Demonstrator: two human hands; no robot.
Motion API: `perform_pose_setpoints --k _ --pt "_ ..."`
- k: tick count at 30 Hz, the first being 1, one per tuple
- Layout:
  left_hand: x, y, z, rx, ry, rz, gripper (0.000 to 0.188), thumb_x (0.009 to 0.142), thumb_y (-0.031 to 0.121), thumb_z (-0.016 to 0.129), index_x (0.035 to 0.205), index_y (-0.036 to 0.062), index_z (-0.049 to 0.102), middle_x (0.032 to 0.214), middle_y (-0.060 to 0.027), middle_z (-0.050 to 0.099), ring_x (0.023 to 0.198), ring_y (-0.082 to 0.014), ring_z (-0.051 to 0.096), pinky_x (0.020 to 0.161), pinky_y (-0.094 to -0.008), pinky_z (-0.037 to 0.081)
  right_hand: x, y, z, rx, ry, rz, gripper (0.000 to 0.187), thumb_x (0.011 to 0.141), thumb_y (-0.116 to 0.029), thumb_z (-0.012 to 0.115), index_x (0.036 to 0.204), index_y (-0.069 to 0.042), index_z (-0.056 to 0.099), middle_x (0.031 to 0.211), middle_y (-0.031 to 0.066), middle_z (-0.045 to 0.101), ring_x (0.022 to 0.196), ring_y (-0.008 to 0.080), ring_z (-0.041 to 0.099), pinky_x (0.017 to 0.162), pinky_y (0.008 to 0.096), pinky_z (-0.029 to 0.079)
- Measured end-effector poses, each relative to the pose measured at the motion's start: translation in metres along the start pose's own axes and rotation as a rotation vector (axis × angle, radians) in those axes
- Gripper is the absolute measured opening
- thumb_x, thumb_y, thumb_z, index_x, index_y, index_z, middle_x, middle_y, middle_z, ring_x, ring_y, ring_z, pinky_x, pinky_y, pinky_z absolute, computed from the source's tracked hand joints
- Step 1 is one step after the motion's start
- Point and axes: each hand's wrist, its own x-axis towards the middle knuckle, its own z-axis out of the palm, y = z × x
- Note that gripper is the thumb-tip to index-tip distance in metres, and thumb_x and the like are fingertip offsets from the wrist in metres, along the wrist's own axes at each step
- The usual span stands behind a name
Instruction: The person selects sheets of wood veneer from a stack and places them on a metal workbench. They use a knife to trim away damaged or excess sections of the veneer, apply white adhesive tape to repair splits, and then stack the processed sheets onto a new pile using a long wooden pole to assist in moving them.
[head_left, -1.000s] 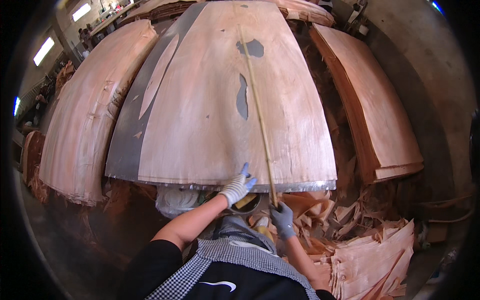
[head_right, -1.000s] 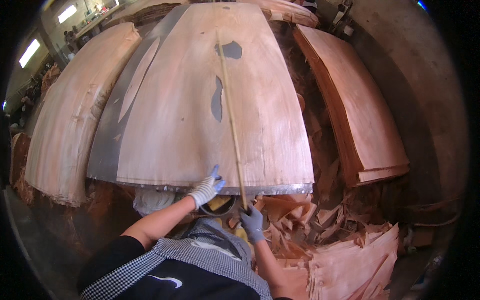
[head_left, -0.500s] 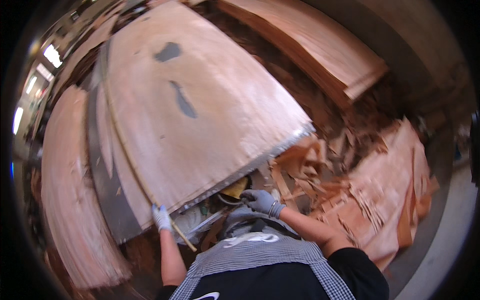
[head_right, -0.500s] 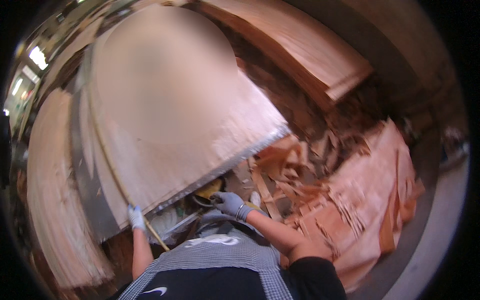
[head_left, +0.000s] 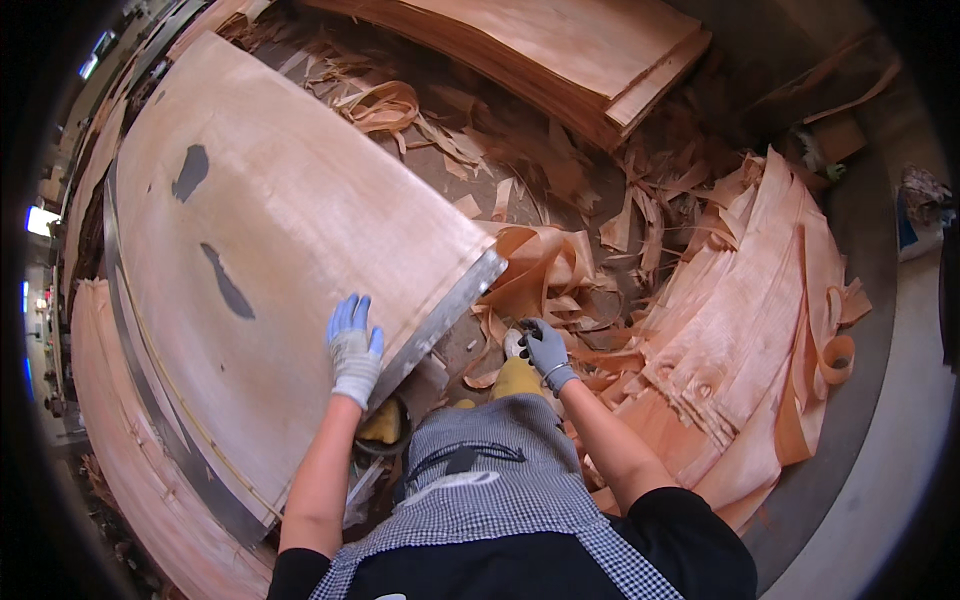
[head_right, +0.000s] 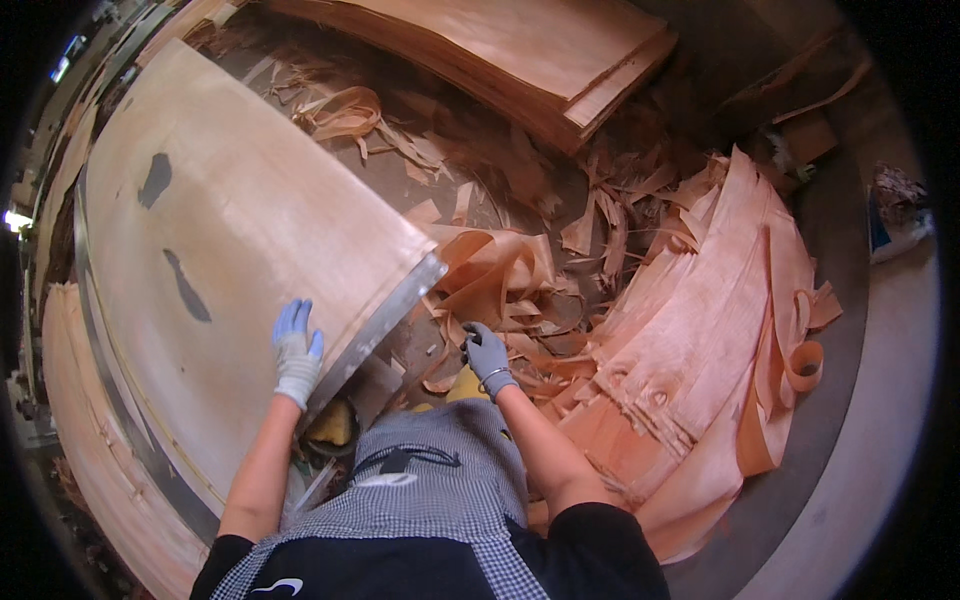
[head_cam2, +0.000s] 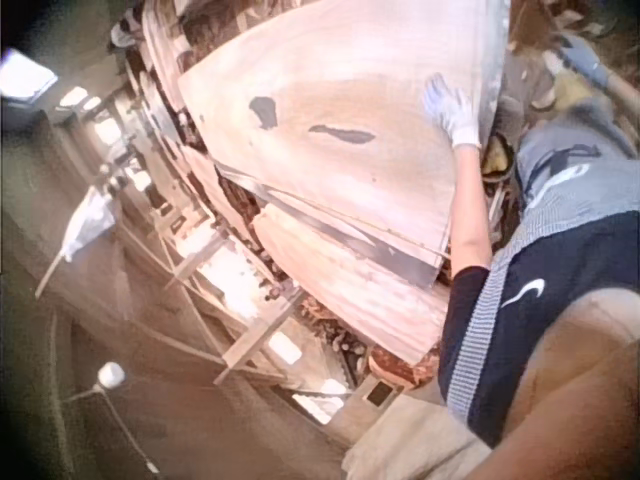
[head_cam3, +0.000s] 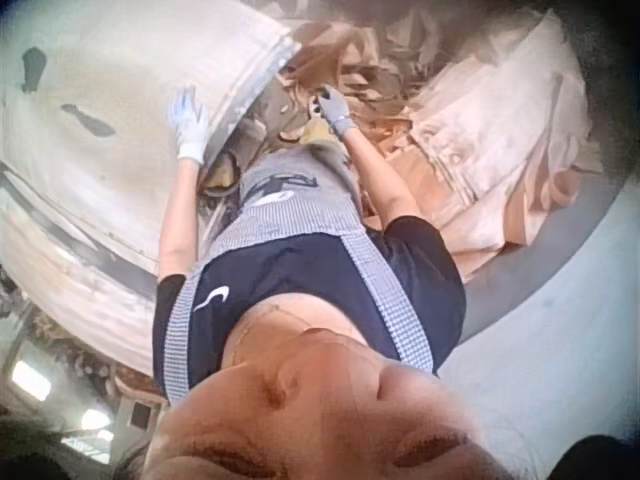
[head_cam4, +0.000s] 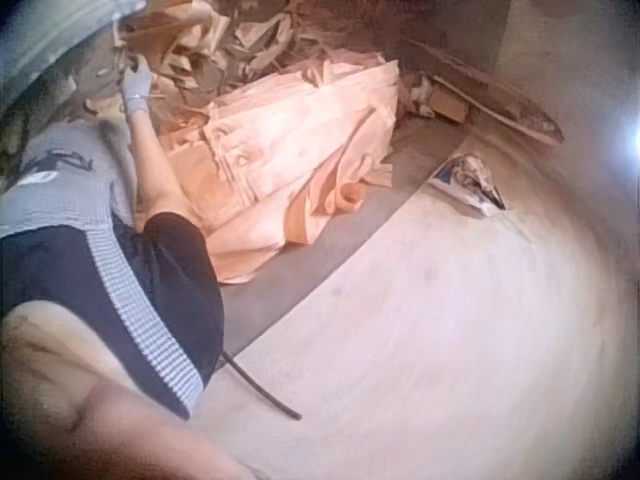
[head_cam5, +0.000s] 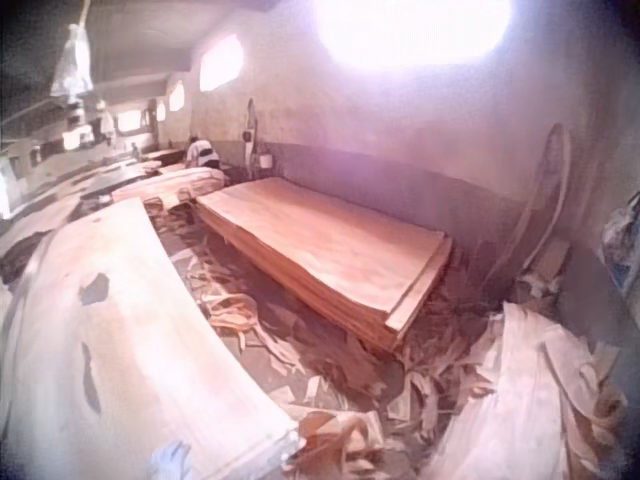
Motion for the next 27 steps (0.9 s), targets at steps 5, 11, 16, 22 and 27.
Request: perform_pose_setpoints --k 5,11,16,22,27 --pt "0.132 0.028 0.054 0.120 0.049 -0.052 0.053 0.080 0.021 0.055 0.130 0.0061 0.043 0.137 -0.0165 0.038 0.127 -0.0355 0.032 0.108 -0.0463 0.020 0.103 0.003 -0.041 0.039 0.013 0.166 0.044 0.079 -0.004 0.048 0.123 -0.007 0.051 0.083 0.0143 0.066 0.068 0.0207 0.064 0.063 0.0302 0.050" --pt "0.161 0.046 0.081 0.251 -0.034 -0.092 0.056 0.079 0.017 0.053 0.131 0.0028 0.040 0.139 -0.0200 0.033 0.129 -0.0382 0.028 0.108 -0.0484 0.017 0.269 0.122 -0.046 -0.285 0.088 -0.035 0.054 0.083 -0.003 0.049 0.135 -0.012 0.039 0.079 0.0120 0.064 0.063 0.0195 0.060 0.056 0.0332 0.050" --pt "0.171 0.049 0.085 0.234 -0.128 -0.153 0.057 0.080 0.018 0.049 0.134 0.0023 0.037 0.141 -0.0220 0.029 0.130 -0.0405 0.025 0.108 -0.0509 0.014 0.380 0.158 -0.014 -0.425 0.151 0.076 0.060 0.082 -0.009 0.050 0.138 -0.013 0.032 0.076 0.0177 0.062 0.056 0.0244 0.061 0.050 0.0345 0.050" --pt "0.158 0.043 0.088 0.224 -0.125 -0.205 0.056 0.085 0.025 0.042 0.136 0.0027 0.034 0.143 -0.0233 0.027 0.133 -0.0410 0.023 0.107 -0.0547 0.012 0.449 0.139 0.039 0.092 0.189 0.636 0.048 0.087 -0.016 0.046 0.134 -0.015 0.034 0.078 0.0173 0.060 0.061 0.0295 0.057 0.055 0.0399 0.046" --pt "0.167 0.036 0.097 0.219 -0.120 -0.145 0.054 0.088 0.025 0.040 0.136 0.0020 0.033 0.143 -0.0223 0.027 0.133 -0.0400 0.022 0.108 -0.0514 0.013 0.450 0.196 -0.008 -0.070 0.446 0.458 0.041 0.086 -0.013 0.046 0.126 -0.008 0.047 0.094 0.0164 0.060 0.078 0.0260 0.059 0.068 0.0386 0.049"
